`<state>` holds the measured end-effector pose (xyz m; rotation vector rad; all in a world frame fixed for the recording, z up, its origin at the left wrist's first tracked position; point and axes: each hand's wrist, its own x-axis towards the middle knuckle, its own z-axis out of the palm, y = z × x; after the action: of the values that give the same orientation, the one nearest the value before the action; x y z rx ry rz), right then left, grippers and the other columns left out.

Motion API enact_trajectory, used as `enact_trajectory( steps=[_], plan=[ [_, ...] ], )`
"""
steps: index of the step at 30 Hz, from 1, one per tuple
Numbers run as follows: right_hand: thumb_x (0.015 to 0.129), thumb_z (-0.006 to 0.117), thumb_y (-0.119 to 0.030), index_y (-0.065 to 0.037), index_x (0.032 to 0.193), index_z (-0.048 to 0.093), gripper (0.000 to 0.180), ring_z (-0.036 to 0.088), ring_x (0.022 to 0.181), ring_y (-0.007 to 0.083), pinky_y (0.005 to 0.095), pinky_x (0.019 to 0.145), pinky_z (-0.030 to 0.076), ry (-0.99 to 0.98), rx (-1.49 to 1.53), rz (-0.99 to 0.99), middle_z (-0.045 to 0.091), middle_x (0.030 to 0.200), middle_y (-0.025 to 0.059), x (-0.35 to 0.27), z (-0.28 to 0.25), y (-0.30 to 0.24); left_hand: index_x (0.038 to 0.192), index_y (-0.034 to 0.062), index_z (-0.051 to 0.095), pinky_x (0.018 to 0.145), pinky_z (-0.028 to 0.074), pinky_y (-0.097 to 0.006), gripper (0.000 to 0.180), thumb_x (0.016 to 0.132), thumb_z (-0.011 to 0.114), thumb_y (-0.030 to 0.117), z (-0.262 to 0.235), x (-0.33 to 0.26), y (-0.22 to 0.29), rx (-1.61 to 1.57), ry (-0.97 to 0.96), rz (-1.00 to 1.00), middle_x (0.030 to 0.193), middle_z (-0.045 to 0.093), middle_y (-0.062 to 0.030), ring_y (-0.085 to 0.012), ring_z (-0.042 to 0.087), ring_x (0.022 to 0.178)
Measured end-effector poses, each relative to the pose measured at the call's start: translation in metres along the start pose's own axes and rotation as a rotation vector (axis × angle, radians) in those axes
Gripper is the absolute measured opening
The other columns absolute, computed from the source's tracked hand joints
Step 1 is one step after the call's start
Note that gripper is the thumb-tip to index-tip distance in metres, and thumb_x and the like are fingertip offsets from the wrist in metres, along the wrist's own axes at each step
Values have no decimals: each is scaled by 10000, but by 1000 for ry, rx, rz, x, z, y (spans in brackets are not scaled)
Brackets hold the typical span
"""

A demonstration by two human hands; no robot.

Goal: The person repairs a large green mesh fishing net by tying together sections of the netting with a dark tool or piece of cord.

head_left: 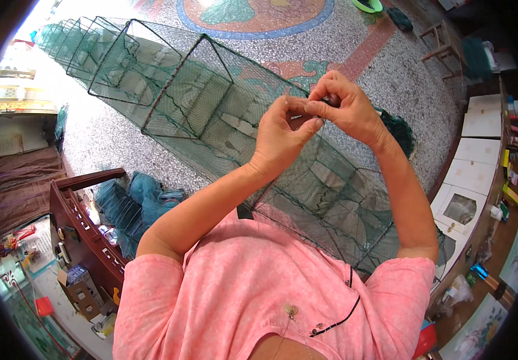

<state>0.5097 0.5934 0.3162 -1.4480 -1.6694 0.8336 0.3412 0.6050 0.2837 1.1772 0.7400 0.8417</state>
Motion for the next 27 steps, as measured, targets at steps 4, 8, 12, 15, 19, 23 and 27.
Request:
enact_trajectory(
  steps=[4,8,12,15,19,23,27],
  plan=[
    [850,662,-108,-59,802,609,87,566,745,93,250,630,442,229,-332,-400,589,804,-12,-4,5,-16,988,1,488,855,511,-292,304,784,712,30,3,2,-4,27,19,35,981,591,-75,-151,606,967],
    [893,595,-41,-34,896,563,33,602,716,98,242,659,495,482,233,-380,606,792,15,-3,4,-50,1079,22,452,914,463,-292,340,819,669,4,0,1,-1,125,-30,115,1073,544,-65,-146,560,1007],
    [932,519,-1,2,1001,481,78,601,737,115,249,713,519,553,372,-493,583,855,73,-13,-4,-38,1140,28,437,923,453,-299,392,818,656,-14,1,0,-2,90,-71,104,1098,515,-72,-148,547,1009],
    [931,504,15,10,983,457,70,597,757,129,268,720,531,541,144,-538,559,874,88,-14,-4,-44,1207,28,431,913,453,-299,454,810,640,-35,3,0,3,145,-52,175,1109,516,-78,-149,545,1005],
    [927,508,22,7,996,455,89,597,785,136,263,721,526,532,89,-606,558,883,101,-19,-7,-51,1230,37,472,892,445,-312,492,770,591,-93,4,1,18,346,-129,362,1132,526,-85,-189,538,1022],
    [891,573,13,-5,981,503,116,603,754,172,265,676,507,578,217,-605,585,873,99,-17,-5,-59,1165,51,531,889,424,-331,477,722,550,-127,-2,8,20,627,-254,529,1119,548,-93,-258,519,1016],
    [854,626,0,-21,938,541,121,599,712,211,282,630,497,565,-247,-667,600,842,82,-20,-3,-61,1086,81,574,868,406,-368,450,689,519,-124,6,3,18,488,-121,517,1013,585,-74,-287,501,895]
  ],
)
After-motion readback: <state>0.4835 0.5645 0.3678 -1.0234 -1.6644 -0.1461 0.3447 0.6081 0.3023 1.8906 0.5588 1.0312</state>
